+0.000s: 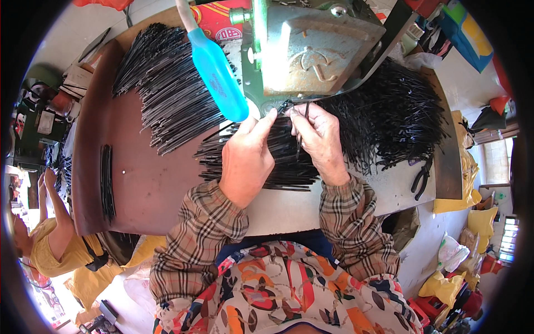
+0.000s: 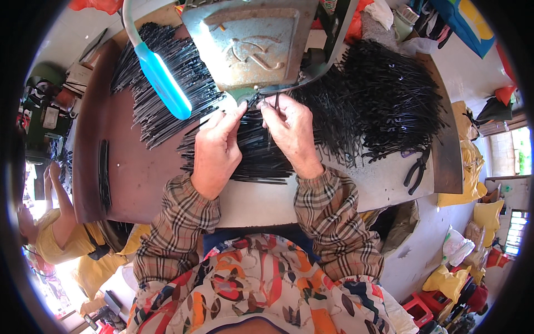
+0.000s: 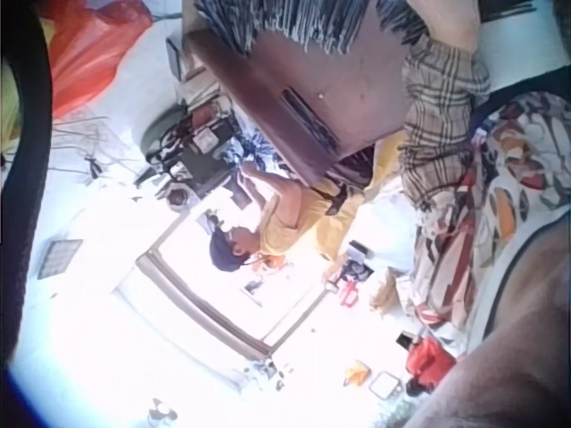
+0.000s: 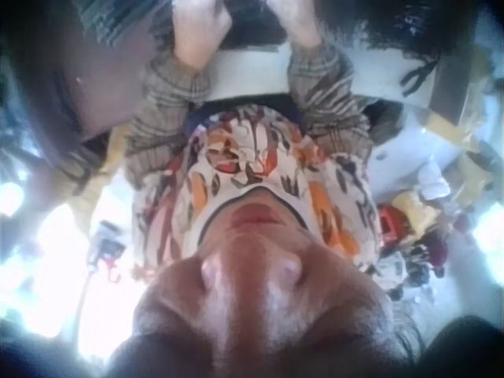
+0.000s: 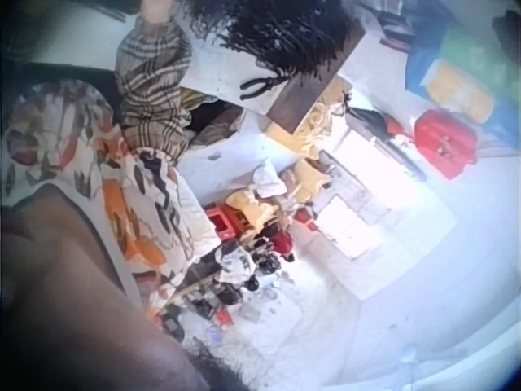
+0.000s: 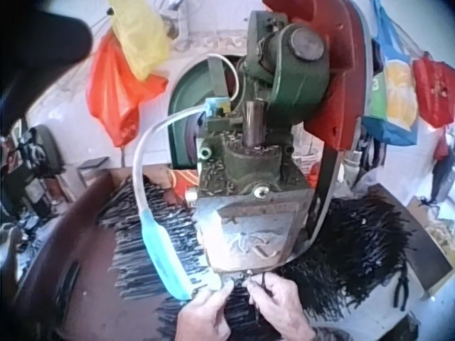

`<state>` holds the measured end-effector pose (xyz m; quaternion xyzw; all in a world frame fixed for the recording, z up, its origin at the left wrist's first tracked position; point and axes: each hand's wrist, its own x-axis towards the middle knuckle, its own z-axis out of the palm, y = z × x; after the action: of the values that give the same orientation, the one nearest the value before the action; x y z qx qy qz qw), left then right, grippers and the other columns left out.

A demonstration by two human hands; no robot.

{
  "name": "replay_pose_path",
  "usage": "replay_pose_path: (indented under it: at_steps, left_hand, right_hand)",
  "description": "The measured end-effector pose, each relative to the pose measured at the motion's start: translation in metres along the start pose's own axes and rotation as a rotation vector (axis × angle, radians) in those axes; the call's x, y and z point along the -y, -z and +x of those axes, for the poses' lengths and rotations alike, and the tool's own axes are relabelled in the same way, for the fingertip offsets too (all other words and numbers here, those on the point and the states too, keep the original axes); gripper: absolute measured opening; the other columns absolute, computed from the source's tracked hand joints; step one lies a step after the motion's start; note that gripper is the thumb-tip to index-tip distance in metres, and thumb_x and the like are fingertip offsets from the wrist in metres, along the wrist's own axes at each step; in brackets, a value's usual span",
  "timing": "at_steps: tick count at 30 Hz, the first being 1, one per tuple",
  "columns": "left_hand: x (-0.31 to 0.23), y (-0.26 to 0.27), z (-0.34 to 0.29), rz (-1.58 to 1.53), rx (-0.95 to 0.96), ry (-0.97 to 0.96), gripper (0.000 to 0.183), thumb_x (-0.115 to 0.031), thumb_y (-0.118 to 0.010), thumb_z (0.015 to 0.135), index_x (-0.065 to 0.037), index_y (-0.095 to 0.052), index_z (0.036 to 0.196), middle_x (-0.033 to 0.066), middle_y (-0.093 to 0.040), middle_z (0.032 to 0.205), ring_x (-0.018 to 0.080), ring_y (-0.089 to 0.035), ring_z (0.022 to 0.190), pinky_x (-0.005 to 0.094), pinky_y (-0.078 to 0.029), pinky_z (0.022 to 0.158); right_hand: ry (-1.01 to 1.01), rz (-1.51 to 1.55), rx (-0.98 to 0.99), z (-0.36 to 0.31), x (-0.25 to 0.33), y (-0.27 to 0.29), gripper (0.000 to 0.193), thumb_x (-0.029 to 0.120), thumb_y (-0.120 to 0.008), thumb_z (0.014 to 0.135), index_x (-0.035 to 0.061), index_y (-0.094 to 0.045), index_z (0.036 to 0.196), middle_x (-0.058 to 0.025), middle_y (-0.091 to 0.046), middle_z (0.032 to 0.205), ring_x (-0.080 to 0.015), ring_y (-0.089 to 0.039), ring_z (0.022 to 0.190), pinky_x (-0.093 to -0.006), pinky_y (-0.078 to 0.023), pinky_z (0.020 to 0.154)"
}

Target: The person assembles umbrella rib pieces by taking wire rods and small joints from piles on the workbench and fastening them together using a benchtop machine.

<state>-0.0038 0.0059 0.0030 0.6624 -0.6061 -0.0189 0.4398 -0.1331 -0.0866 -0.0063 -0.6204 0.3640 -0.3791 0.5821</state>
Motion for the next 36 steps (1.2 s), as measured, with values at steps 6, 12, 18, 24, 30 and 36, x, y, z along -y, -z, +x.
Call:
replay_pose_path:
  at_steps: [6, 12, 18, 24, 30, 36]
  left_hand:
    - [-0.009, 0.01, 0.001, 0.212, 0.155, 0.002, 0.055, 0.012, -0.053, 0.072, -0.005, -0.058, 0.124, 0.0166, -0.06, 0.11, 0.0358, -0.062, 0.074, 0.0412, -0.05, 0.061]
    - [-0.013, 0.013, 0.003, 0.274, 0.239, -0.068, 0.057, 0.006, -0.058, 0.067, 0.004, -0.053, 0.123, 0.0342, -0.046, 0.125, 0.0353, -0.063, 0.064, 0.04, -0.051, 0.06]
    - [-0.012, 0.011, 0.003, 0.297, 0.204, -0.108, 0.055, 0.005, -0.058, 0.068, 0.004, -0.053, 0.123, 0.0261, -0.053, 0.108, 0.0345, -0.063, 0.066, 0.0406, -0.05, 0.06]
    - [-0.018, 0.013, 0.007, 0.299, 0.242, -0.08, 0.054, 0.004, -0.059, 0.069, 0.005, -0.053, 0.123, 0.021, -0.057, 0.096, 0.0334, -0.063, 0.068, 0.041, -0.049, 0.059]
    - [0.001, 0.014, 0.004, 0.273, 0.169, -0.129, 0.053, 0.007, -0.057, 0.071, 0.002, -0.054, 0.124, 0.0182, -0.058, 0.091, 0.0338, -0.062, 0.07, 0.0411, -0.049, 0.061]
    - [0.016, 0.052, 0.009, -0.516, 0.437, 0.573, 0.025, -0.004, -0.058, 0.09, -0.003, -0.066, 0.114, -0.0006, -0.059, 0.075, 0.0021, -0.046, 0.053, 0.016, -0.035, 0.045]
  right_hand:
    - [-0.094, 0.103, 0.121, 0.004, 0.012, 0.009, 0.012, 0.009, -0.061, 0.09, -0.002, -0.065, 0.088, 0.0023, -0.057, 0.066, -0.003, -0.05, 0.059, -0.02, -0.04, 0.053]
    - [-0.164, 0.166, 0.132, -0.002, 0.017, 0.011, 0.013, 0.012, -0.06, 0.092, -0.0001, -0.064, 0.094, 0.0031, -0.054, 0.067, -0.0008, -0.043, 0.053, -0.018, -0.033, 0.046]
    - [-0.268, 0.261, 0.127, -0.004, 0.01, 0.011, 0.015, 0.016, -0.059, 0.093, 0.0018, -0.064, 0.097, 0.0035, -0.053, 0.067, 0.0011, -0.036, 0.044, -0.0155, -0.025, 0.038]
    - [-0.26, 0.278, 0.134, -0.004, 0.009, 0.01, 0.015, 0.017, -0.06, 0.092, 0.0019, -0.062, 0.095, 0.0025, -0.053, 0.067, 0.0002, -0.038, 0.044, -0.0159, -0.027, 0.038]
    - [-0.208, 0.297, 0.151, -0.004, 0.009, 0.008, 0.015, 0.017, -0.061, 0.092, 0.002, -0.062, 0.094, 0.0013, -0.054, 0.068, -0.0026, -0.045, 0.047, -0.017, -0.034, 0.04]
    - [-0.177, 0.416, 0.134, -0.004, 0.0, 0.019, 0.016, 0.017, -0.062, 0.092, 0.0013, -0.06, 0.093, -0.002, -0.058, 0.075, -0.007, -0.056, 0.055, -0.0188, -0.046, 0.047]
